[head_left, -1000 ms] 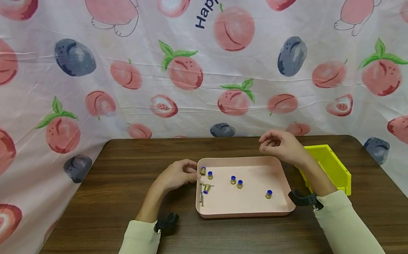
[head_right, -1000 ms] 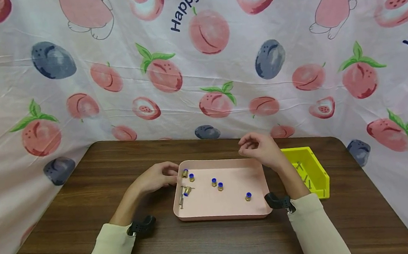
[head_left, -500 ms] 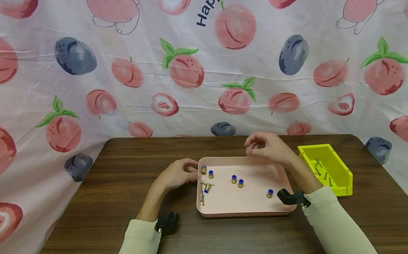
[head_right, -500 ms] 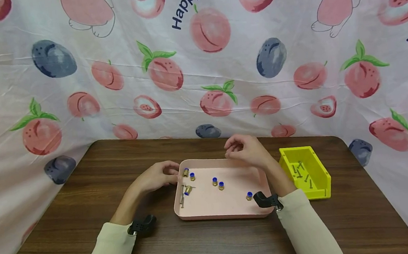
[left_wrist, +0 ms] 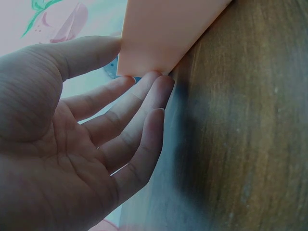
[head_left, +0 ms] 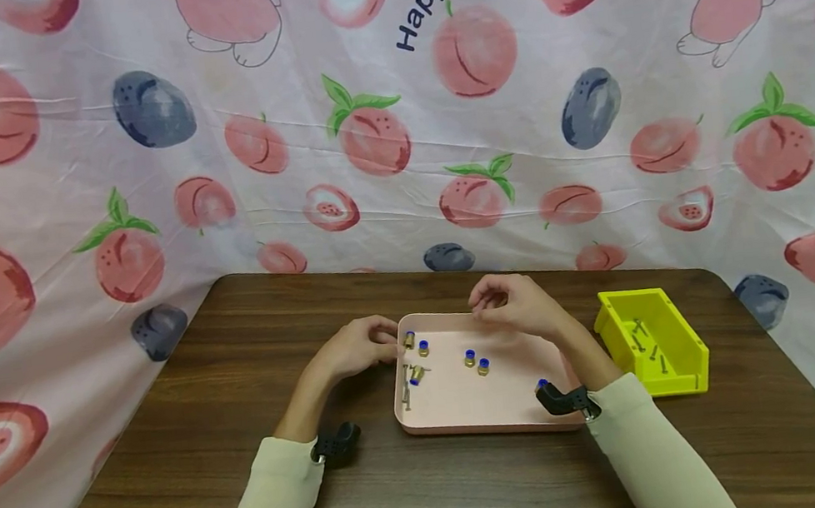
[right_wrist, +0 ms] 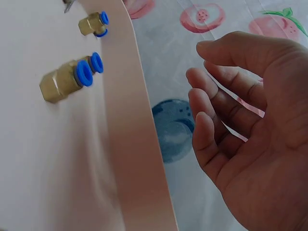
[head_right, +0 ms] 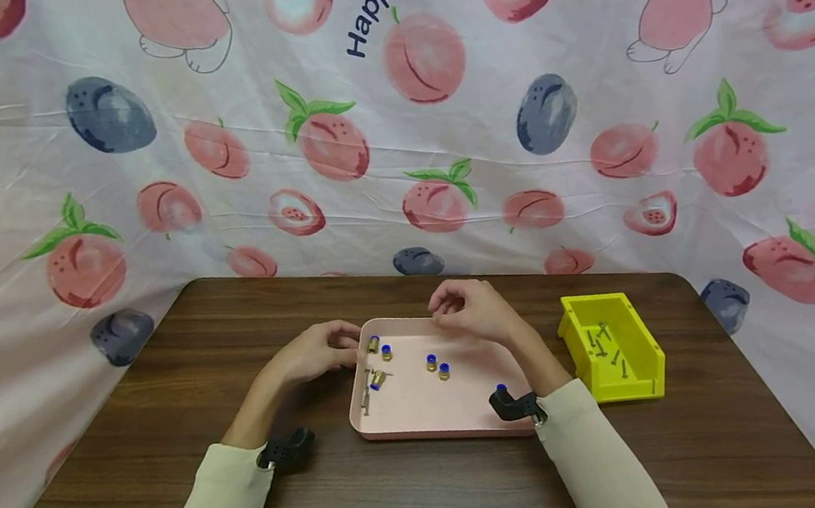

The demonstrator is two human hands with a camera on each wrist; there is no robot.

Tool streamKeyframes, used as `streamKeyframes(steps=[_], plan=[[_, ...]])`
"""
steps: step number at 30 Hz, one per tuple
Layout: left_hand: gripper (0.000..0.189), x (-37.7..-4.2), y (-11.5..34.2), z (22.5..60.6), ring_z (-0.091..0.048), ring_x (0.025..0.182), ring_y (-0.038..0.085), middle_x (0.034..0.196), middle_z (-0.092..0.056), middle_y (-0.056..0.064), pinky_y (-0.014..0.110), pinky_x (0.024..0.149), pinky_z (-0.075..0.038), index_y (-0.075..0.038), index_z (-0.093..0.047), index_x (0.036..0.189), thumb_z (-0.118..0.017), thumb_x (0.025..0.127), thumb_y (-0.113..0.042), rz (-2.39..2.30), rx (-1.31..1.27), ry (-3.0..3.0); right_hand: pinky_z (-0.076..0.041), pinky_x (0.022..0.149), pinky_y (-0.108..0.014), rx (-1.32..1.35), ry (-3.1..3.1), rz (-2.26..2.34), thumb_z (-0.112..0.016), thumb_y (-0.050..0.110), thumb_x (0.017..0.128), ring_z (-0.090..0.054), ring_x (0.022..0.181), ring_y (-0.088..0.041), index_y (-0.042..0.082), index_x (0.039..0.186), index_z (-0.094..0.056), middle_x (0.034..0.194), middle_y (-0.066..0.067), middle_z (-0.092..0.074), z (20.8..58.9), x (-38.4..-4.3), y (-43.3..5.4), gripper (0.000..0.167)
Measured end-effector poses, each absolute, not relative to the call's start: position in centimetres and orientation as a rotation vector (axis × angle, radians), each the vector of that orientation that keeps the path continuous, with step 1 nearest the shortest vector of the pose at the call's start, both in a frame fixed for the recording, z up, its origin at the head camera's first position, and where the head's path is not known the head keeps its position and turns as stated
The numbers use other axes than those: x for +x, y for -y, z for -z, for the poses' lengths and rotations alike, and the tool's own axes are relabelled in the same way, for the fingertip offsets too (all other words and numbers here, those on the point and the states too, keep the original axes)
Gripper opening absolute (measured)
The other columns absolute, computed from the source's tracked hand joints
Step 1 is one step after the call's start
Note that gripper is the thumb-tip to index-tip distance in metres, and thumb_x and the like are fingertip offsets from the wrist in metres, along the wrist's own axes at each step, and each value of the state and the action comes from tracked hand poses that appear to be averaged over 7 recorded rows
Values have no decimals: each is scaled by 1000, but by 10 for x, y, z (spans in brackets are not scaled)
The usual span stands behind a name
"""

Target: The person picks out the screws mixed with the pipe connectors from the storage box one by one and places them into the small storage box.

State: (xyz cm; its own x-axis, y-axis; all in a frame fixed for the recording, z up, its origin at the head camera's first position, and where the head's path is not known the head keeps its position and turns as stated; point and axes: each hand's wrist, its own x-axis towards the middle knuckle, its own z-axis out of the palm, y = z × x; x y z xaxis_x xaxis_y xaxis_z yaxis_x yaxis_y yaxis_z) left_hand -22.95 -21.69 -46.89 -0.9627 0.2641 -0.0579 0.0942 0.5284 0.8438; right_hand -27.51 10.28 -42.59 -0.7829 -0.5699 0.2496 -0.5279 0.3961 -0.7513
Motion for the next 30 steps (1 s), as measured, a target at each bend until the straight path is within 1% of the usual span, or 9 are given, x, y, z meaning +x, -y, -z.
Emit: streamKeyframes(steps=[7, 11, 15, 19, 24, 30], plan=[[44, -229, 216, 467, -73, 90, 19, 111, -78, 11, 32, 76, -54, 6, -66, 138, -79, 101, -15, -1409, 300, -2591, -53, 81, -30, -1068, -2551, 1306, -75, -3, 94, -67, 89, -19, 2, 104, -77, 95, -7, -76, 431, -278, -92, 11], [44, -228, 215, 466, -73, 90, 19, 110, -78, 11, 32, 77, -54, 5, -66, 138, -79, 101, -15, -1404, 295, -2594, -52, 82, -30, -1077, -2527, 1296, -77, -3, 93, -66, 89, -19, 1, 104, -77, 94, -6, -75, 434, -279, -86, 12], [44, -229, 215, 466, -74, 90, 18, 110, -78, 10, 32, 76, -54, 6, -66, 138, -79, 101, -15, -1394, 294, -2600, -50, 81, -29, -1077, -2508, 1288, -81, -1, 93, -64, 87, -19, 1, 103, -77, 93, -4, -74, 434, -278, -82, 11], [45, -229, 215, 466, -74, 90, 18, 110, -78, 10, 31, 76, -54, 6, -66, 138, -79, 101, -15, -1398, 295, -2601, -50, 79, -27, -1100, -2511, 1249, -83, 2, 93, -64, 85, -18, 2, 103, -77, 90, -1, -74, 435, -278, -77, 12], [45, -229, 215, 467, -75, 90, 19, 110, -79, 12, 32, 76, -55, 8, -65, 137, -79, 100, -14, -1411, 316, -2599, -52, 80, -26, -1144, -2507, 1194, -81, 1, 92, -64, 84, -14, 1, 103, -77, 90, 1, -75, 441, -280, -71, 12], [45, -228, 215, 467, -75, 90, 19, 110, -79, 12, 31, 75, -54, 6, -66, 138, -80, 100, -14, -1417, 302, -2597, -55, 82, -27, -1149, -2472, 1162, -81, 0, 91, -67, 85, -12, 0, 105, -77, 90, 2, -75, 444, -279, -66, 15]])
